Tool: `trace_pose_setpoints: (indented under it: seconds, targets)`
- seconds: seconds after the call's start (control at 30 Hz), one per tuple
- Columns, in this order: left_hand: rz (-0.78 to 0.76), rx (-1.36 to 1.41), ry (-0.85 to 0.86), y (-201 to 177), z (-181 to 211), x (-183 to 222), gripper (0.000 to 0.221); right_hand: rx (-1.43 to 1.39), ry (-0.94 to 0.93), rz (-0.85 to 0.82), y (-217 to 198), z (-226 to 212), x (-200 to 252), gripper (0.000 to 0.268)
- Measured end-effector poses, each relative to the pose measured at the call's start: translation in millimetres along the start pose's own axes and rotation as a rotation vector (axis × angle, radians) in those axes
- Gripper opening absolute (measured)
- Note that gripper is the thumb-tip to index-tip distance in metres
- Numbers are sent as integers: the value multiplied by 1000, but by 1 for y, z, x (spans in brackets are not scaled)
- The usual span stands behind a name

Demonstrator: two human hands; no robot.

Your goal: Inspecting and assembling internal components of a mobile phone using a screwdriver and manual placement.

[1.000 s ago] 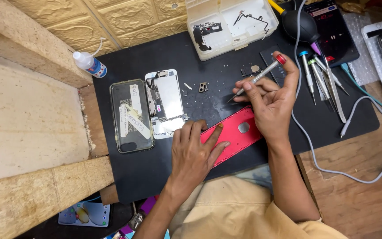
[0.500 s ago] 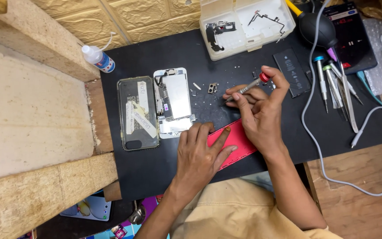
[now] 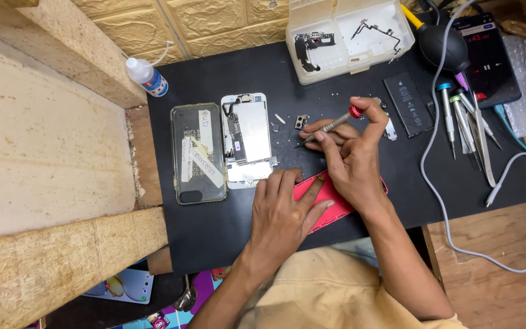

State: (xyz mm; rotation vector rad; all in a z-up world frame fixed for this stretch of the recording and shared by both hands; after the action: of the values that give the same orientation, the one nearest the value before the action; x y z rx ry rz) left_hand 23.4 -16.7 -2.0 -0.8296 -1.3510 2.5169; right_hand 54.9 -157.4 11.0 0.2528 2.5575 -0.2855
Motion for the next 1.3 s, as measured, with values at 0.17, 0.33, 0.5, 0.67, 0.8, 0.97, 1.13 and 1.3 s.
trace_pose_setpoints:
  seconds: [0.17, 0.33, 0.5, 0.67, 0.8, 0.97, 1.13, 1.3]
  targets:
    - [8, 5, -2, 1, 0, 1, 36, -18, 13, -8, 1, 0, 1, 48]
    - [16, 3, 0, 1, -1, 2, 36, -2, 19, 17, -3, -4, 3, 47]
    - [22, 20, 3, 1, -1, 2, 36, 27, 5, 74, -18, -5, 7, 47]
    - [-1, 13, -6, 0, 0, 2, 36, 18, 3, 73, -22, -2, 10, 45]
    - [-15, 13, -11, 0, 0, 2, 35, 34, -6, 61, -22, -3, 10, 44]
    - [-13, 18, -11, 1, 0, 2, 35, 27, -3, 47, -22, -2, 10, 45]
    - [-10, 19, -13, 0, 0, 2, 35, 37, 0, 46, -23, -2, 10, 46]
    - [-10, 21, -10, 0, 0, 2, 35, 43, -7, 44, -23, -4, 10, 45]
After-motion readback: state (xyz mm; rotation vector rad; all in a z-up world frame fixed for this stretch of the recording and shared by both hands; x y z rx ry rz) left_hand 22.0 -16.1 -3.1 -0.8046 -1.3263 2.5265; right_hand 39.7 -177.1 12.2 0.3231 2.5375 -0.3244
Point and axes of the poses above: each hand's wrist, its own x-axis away from the middle knuckle, its own y-axis out of the palm, z = x × y, the point moved 4 cm from there along -x, towards the middle knuckle, and after that the axes turned 15 degrees about -y, right-handed, at the moved point
